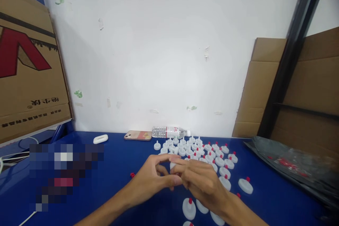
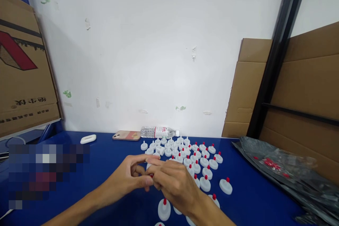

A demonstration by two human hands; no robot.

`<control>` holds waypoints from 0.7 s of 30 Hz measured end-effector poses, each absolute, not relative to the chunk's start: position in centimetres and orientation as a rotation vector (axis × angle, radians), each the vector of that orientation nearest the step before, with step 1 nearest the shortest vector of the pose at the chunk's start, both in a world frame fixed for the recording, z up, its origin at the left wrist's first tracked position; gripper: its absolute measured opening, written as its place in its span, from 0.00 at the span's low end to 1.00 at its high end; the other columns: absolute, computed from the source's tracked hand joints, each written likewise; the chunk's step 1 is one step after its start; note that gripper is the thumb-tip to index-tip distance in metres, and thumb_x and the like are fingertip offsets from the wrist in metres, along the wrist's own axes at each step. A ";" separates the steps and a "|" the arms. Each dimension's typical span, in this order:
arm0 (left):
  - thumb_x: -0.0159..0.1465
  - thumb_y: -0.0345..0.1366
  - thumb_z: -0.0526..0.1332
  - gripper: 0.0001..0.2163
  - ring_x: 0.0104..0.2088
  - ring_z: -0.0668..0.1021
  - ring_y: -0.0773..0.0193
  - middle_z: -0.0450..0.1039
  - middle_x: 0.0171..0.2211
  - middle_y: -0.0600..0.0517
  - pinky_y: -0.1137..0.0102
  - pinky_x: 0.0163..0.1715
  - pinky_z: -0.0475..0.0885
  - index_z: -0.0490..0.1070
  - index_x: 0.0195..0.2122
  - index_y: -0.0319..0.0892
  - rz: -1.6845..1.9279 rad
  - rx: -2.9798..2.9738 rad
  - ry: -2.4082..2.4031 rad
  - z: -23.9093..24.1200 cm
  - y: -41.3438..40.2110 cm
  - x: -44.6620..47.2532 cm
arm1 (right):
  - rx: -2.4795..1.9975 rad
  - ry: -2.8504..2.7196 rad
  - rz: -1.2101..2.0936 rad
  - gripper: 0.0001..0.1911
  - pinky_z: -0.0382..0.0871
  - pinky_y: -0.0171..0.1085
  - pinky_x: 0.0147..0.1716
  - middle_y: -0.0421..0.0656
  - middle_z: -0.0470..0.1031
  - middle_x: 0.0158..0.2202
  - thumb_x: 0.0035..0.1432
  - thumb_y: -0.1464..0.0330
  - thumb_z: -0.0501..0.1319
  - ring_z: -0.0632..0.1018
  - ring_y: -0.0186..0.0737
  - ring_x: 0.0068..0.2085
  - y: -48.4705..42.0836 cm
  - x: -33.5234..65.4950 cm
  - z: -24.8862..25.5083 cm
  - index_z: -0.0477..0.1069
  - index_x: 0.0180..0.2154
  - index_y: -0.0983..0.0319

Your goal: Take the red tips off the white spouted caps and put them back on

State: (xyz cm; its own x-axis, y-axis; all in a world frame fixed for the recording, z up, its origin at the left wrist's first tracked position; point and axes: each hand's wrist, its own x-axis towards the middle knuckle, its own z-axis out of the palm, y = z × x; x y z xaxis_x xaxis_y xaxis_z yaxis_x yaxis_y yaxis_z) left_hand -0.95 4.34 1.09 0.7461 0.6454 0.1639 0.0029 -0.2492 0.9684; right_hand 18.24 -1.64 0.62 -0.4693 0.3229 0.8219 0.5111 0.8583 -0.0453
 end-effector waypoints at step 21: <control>0.60 0.44 0.67 0.15 0.14 0.62 0.76 0.62 0.17 0.59 0.80 0.12 0.58 0.77 0.30 0.34 0.577 1.852 0.466 0.9 4.4 -1.5 | -0.641 -2.198 -0.206 0.15 0.76 0.32 0.47 0.43 0.81 0.44 0.68 0.76 0.56 0.81 0.35 0.48 -2.2 17.8 0.7 0.64 0.54 0.59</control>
